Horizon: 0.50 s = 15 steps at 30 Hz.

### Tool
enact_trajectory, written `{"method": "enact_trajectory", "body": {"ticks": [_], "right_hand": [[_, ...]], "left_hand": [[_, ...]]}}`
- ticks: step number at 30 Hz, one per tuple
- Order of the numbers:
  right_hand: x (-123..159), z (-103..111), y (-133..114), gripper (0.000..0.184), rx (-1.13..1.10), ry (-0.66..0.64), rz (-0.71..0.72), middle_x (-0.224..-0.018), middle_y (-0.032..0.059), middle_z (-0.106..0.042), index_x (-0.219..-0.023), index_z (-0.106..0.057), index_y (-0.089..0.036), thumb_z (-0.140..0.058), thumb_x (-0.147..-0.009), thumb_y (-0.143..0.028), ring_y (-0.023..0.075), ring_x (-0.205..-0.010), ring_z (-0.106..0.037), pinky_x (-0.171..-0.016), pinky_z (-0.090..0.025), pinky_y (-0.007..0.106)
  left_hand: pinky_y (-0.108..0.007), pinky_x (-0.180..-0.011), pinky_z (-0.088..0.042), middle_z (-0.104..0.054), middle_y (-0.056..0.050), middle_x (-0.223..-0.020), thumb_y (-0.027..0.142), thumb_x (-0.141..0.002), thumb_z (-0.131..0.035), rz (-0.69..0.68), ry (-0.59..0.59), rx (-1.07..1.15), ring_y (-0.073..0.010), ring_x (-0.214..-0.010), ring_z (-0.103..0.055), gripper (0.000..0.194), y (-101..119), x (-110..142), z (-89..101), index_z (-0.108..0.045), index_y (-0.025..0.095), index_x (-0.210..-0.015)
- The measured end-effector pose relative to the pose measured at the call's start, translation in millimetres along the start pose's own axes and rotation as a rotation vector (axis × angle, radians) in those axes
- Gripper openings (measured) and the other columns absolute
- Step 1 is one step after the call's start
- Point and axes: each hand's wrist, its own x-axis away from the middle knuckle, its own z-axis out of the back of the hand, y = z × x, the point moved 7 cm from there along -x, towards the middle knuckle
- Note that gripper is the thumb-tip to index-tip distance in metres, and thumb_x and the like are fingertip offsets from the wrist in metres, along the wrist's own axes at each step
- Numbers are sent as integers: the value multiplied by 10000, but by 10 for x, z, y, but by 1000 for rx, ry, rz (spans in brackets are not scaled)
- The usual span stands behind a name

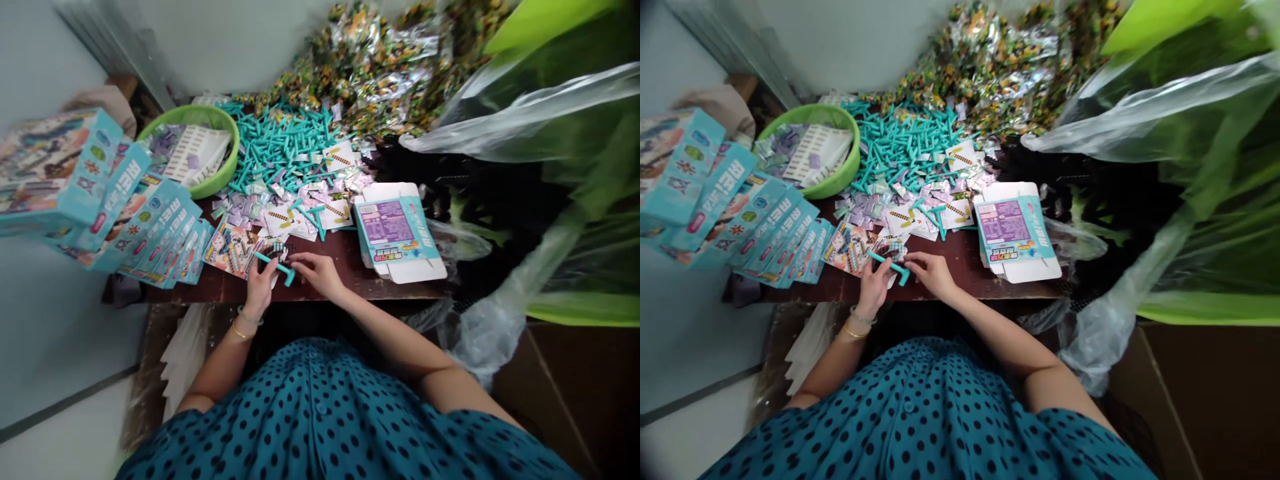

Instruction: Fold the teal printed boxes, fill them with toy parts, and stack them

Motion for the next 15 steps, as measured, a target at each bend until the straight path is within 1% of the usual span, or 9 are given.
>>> {"method": "enact_trajectory", "body": {"ticks": [2, 4, 5, 7, 9, 10, 12, 13, 15], "right_hand": [[-425, 365, -159, 316, 227, 65, 122, -1060, 54, -786, -1087, -784, -263, -682, -889, -488, 230, -838, -726, -776, -587, 360], [-1022, 857, -260, 356, 393, 163, 136, -1119, 90, -771, -1155, -760, -215, -674, -893, -440, 263, -948, -720, -895, -561, 399], [-1340, 1120, -284, 389, 444, 219, 104, -1177, 117, -751, -1201, -734, -180, -676, -886, -401, 274, -1005, -709, -940, -544, 408], [-1873, 1667, -323, 478, 511, 449, 8, -1335, 176, -669, -1267, -673, -126, -705, -844, -345, 311, -1221, -624, -1053, -479, 431], [-2226, 2042, -302, 485, 460, 606, -136, -1347, 201, -648, -1222, -666, -113, -736, -798, -338, 334, -1314, -557, -1093, -441, 444], [-2344, 2144, -289, 432, 410, 638, -194, -1286, 203, -676, -1147, -684, -114, -745, -784, -339, 344, -1299, -568, -1084, -445, 447], [-2497, 2222, -308, 264, 312, 642, -237, -1096, 183, -731, -953, -696, -131, -730, -791, -336, 343, -1192, -636, -1033, -480, 438], [-2532, 2227, -348, 205, 280, 637, -222, -1009, 162, -739, -871, -680, -145, -708, -810, -338, 328, -1128, -666, -998, -501, 422], [-2497, 2202, -435, 198, 228, 621, -176, -901, 109, -729, -796, -634, -175, -650, -864, -360, 268, -1005, -700, -919, -540, 374]], "left_hand": [[-285, -726, -580, -757, -41, -983, 310, -693, -880, 40, -49, -8, -194, -805, -746, 472, 47, -8, 25, -636, 202, -1083], [-300, -706, -593, -765, -47, -995, 319, -699, -880, 94, -95, -5, -215, -791, -763, 496, 77, 15, 29, -623, 210, -1109], [-304, -700, -599, -767, -46, -996, 320, -700, -882, 120, -108, -2, -222, -788, -768, 506, 80, 41, 25, -618, 215, -1118], [-320, -705, -614, -770, -41, -987, 317, -690, -892, 164, -111, 5, -236, -788, -775, 525, 59, 118, 5, -613, 222, -1124], [-339, -715, -625, -772, -41, -968, 319, -686, -898, 211, -112, 2, -251, -789, -778, 524, -9, 211, -32, -615, 220, -1116], [-344, -718, -628, -773, -45, -967, 323, -688, -899, 236, -116, -3, -255, -789, -779, 513, -55, 252, -50, -619, 217, -1104], [-346, -732, -632, -776, -52, -984, 332, -692, -899, 272, -124, -8, -253, -799, -780, 494, -141, 300, -70, -630, 213, -1088], [-348, -744, -633, -776, -54, -993, 339, -694, -899, 282, -126, -9, -251, -805, -780, 489, -171, 301, -69, -636, 212, -1087], [-360, -766, -635, -777, -51, -988, 349, -694, -901, 287, -129, -9, -245, -802, -777, 474, -194, 265, -64, -649, 209, -1070]]}}
